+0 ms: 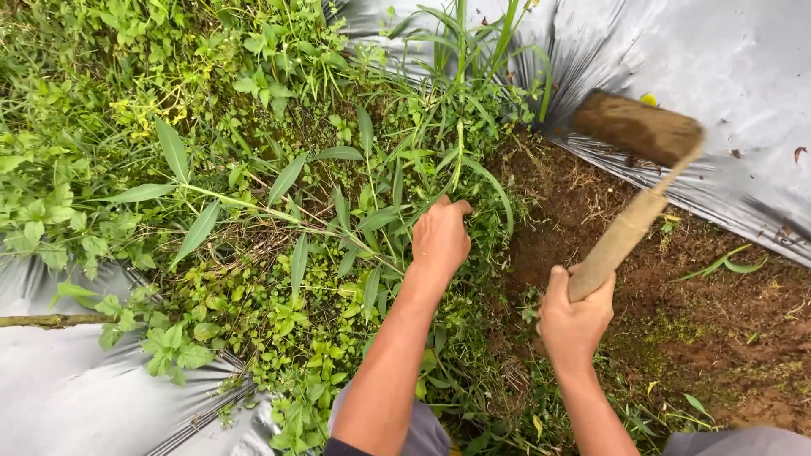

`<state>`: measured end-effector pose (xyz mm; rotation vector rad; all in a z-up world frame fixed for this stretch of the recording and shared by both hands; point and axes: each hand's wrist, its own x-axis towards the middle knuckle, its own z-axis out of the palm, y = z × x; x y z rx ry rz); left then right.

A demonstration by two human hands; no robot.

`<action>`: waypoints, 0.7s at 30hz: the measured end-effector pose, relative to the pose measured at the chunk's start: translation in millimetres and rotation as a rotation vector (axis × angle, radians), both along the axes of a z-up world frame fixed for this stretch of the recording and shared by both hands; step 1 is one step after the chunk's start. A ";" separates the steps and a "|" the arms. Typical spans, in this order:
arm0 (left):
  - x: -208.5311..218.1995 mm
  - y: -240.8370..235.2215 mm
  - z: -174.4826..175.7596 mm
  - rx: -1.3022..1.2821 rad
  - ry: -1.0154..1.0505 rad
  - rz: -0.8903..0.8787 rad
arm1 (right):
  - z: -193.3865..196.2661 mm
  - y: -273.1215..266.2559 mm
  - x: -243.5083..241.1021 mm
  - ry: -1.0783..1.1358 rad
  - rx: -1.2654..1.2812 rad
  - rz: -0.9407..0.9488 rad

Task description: Using a hand hoe to remove weeds and loosen soil between plastic-covered planting beds in a field.

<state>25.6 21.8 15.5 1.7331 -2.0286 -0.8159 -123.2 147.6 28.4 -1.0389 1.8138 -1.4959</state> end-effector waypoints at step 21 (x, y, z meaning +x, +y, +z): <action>26.3 -2.2 -14.9 0.108 -0.138 0.108 | -31.7 23.8 6.5 0.162 0.443 0.140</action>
